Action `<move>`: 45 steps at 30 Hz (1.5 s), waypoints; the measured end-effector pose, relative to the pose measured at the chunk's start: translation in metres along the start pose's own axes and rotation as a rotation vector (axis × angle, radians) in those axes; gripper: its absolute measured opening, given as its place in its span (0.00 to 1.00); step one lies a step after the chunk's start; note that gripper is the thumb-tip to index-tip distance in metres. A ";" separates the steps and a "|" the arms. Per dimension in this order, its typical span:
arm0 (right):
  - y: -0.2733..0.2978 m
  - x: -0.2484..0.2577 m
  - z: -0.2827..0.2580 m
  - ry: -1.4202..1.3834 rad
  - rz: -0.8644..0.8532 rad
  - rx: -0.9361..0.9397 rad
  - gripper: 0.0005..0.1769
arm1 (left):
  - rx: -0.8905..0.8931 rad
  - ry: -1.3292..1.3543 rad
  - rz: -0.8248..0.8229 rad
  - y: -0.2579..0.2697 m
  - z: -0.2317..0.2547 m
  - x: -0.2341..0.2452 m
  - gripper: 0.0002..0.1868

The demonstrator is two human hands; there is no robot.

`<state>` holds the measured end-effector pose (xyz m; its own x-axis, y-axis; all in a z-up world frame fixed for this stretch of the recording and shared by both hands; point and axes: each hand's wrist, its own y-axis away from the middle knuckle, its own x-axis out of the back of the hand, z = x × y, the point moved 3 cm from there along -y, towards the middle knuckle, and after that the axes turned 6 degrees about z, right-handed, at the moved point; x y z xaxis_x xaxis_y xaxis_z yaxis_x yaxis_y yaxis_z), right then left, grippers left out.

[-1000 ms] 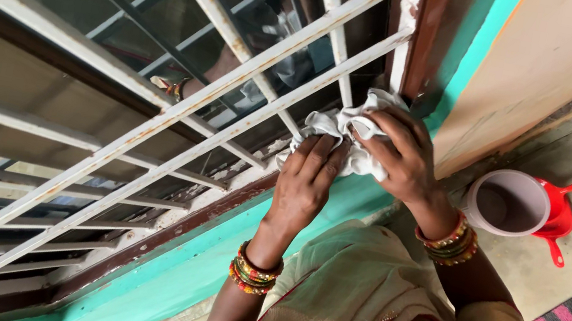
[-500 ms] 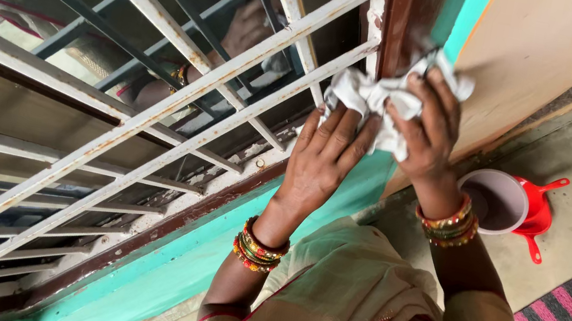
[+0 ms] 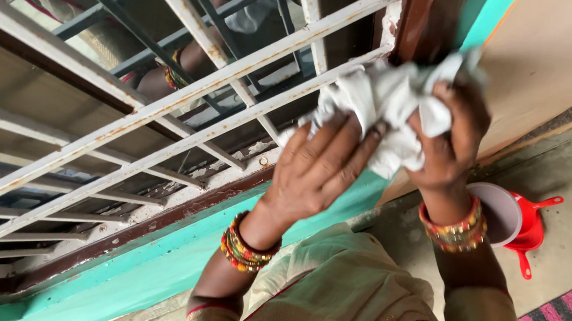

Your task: The person cleans a window grill by wiping the metal bars and window frame with a cloth.

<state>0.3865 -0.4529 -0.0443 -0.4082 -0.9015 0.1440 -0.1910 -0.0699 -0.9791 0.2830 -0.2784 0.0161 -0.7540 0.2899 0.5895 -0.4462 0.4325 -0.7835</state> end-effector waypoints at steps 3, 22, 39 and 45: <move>-0.040 -0.029 -0.007 0.011 0.140 0.082 0.16 | 0.102 -0.066 0.010 -0.019 -0.010 0.011 0.20; -0.093 -0.047 -0.043 -0.109 0.010 0.111 0.14 | 0.012 -0.212 0.184 -0.018 -0.027 0.061 0.20; -0.097 -0.056 -0.115 -0.196 -0.012 0.319 0.15 | 0.136 -0.500 0.290 0.030 -0.032 0.123 0.13; -0.095 -0.099 -0.132 -0.236 -0.120 0.236 0.11 | 0.324 -0.495 0.164 0.047 -0.059 0.115 0.15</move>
<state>0.3272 -0.3009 0.0534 -0.1728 -0.9526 0.2502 -0.0025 -0.2536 -0.9673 0.2037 -0.1738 0.0588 -0.9249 -0.1342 0.3558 -0.3709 0.1121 -0.9219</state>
